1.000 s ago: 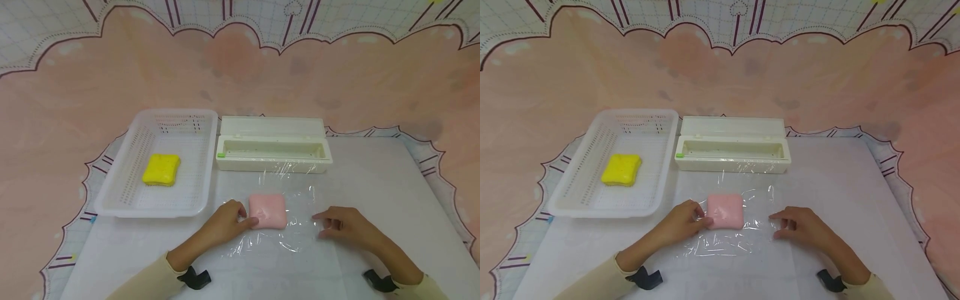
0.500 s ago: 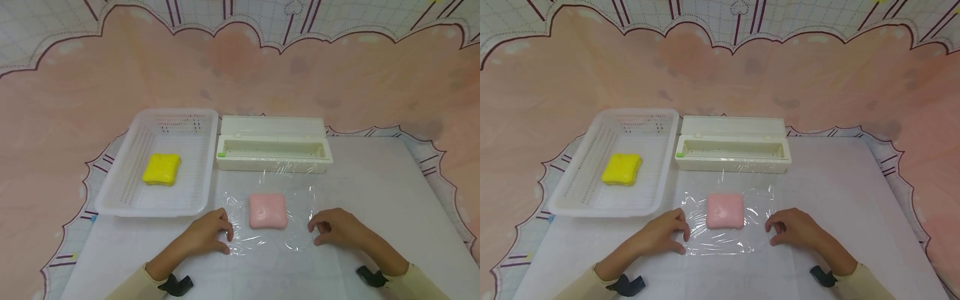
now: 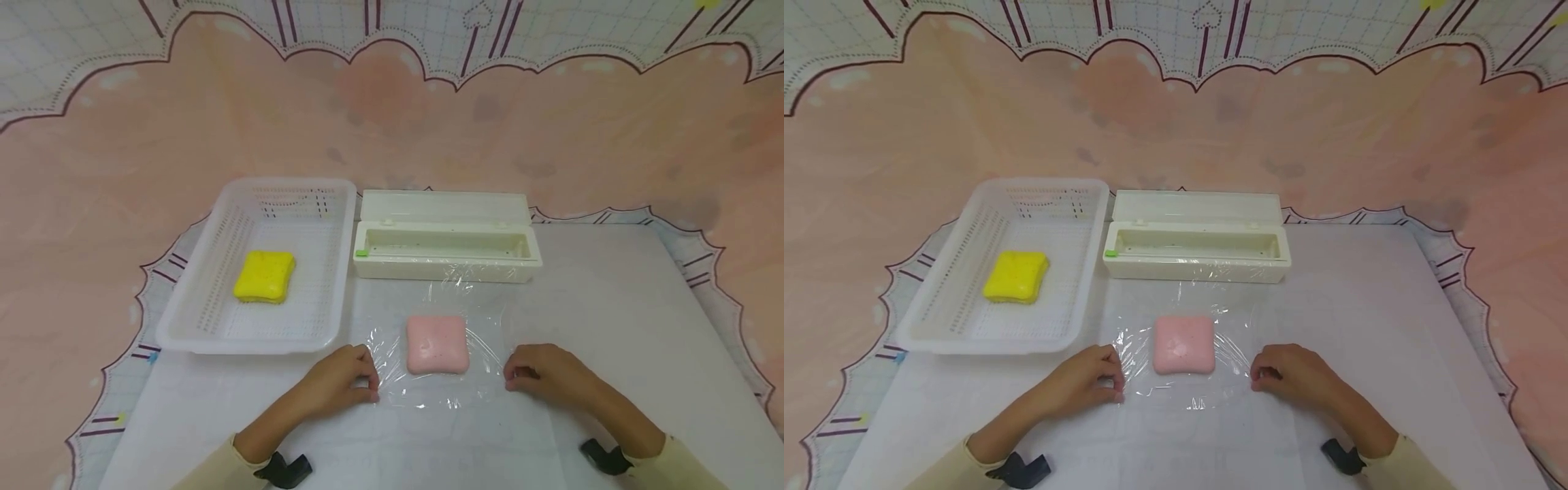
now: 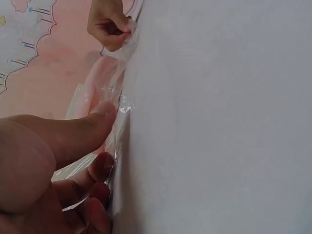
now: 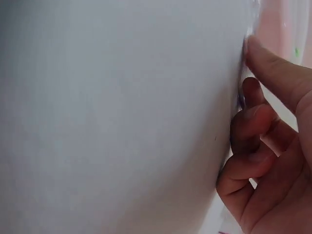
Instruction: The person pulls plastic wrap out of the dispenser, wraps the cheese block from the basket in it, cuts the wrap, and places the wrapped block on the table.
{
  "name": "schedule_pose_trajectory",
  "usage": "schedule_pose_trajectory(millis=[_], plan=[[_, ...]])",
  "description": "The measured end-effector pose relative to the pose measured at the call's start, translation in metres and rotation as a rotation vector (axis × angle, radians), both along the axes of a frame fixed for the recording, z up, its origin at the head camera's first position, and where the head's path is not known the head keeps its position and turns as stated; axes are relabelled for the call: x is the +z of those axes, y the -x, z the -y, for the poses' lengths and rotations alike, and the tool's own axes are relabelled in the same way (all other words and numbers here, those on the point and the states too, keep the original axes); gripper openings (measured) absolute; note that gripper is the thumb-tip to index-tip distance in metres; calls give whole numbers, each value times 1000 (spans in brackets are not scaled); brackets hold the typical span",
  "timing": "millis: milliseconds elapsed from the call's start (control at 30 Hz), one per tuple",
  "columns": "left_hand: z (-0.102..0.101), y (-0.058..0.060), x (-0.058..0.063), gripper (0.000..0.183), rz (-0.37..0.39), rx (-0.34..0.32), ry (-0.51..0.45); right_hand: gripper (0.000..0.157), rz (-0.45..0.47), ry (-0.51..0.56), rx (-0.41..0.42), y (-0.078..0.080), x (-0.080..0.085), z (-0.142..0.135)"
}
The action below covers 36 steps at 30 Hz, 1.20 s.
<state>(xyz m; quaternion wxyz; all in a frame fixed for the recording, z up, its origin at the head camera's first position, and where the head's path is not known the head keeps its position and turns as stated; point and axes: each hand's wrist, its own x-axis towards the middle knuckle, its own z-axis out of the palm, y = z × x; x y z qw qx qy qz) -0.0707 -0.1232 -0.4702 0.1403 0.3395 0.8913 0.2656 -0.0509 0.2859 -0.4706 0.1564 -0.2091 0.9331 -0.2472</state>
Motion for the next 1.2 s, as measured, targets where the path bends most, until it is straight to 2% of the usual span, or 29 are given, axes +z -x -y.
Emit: schedule_pose_trajectory(millis=[167,400,633,733,833,967,1033,1100,1200], plan=[[1,-1,-1,11,27,13,-83,24,-17,-64,46,-4,3,8],[5,0,-5,7,100,53,-234,13,-95,-38,101,-2,4,8],[4,1,4,7,114,158,-232,15,-219,133,56,-3,7,2],[3,1,5,7,123,202,-224,15,-251,121,31,-2,11,3],[1,0,4,6,133,232,-228,15,-213,90,20,-2,13,5],[0,1,2,8,154,252,-240,25,-104,37,70,-3,12,7],[0,1,1,8,164,258,-238,29,-87,3,123,-3,9,9],[1,2,2,9,176,263,-235,25,-115,-12,167,-2,6,11],[2,3,1,9,192,263,-236,16,-209,2,212,0,2,13]])
